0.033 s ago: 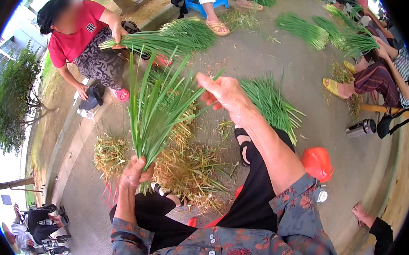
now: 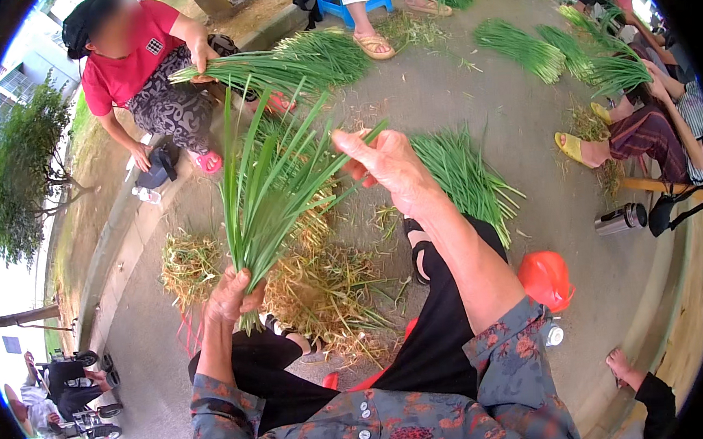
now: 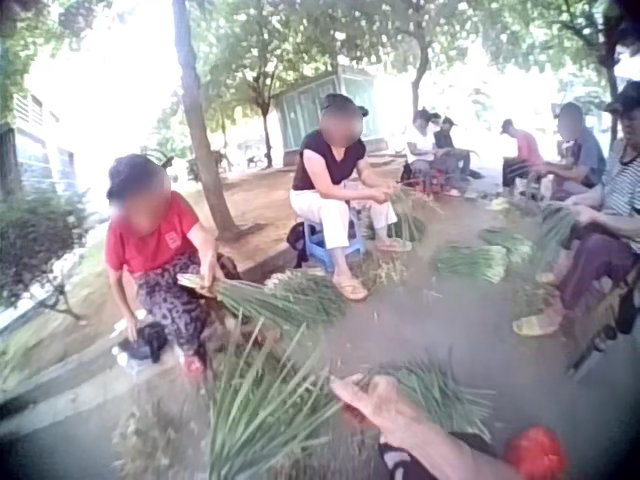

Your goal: The person holds a bundle of green stalks and picks off individual leaves or small damaged pieces by hand, then places the bundle down and picks up a new one.

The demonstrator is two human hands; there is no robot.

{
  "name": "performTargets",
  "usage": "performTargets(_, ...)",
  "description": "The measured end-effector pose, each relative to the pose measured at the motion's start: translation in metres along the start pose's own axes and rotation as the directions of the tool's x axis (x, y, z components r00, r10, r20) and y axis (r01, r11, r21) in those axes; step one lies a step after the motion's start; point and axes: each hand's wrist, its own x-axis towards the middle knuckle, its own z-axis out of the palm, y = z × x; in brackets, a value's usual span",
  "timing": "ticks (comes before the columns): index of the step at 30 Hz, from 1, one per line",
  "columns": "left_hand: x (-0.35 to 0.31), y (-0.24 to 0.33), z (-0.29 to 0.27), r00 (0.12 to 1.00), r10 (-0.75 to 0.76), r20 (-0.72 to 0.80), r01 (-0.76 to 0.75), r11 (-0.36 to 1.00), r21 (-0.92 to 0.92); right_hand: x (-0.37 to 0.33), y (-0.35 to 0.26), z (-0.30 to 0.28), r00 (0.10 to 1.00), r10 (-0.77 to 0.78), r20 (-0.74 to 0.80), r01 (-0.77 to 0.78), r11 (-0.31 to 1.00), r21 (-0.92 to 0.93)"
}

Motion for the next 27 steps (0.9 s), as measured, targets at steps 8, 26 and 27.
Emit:
performTargets(8, 0.0, 0.008, 0.006, 0.999, 0.032, 0.04, -0.03, 0.999, -0.038, -0.004, -0.003, 0.002, 0.991, -0.132, 0.03, 0.129, 0.987, 0.095)
performTargets(26, -0.001, 0.008, -0.002, 0.997, 0.049, 0.064, -0.041, 0.993, -0.114, 0.005, 0.002, -0.015, 0.921, -0.387, -0.048, 0.369, 0.905, -0.212)
performTargets(27, -0.001, 0.007, -0.003, 0.996, 0.053, 0.074, -0.044, 0.992, -0.12, 0.006, 0.002, -0.016, 0.912, -0.407, -0.049, 0.384, 0.891, -0.241)
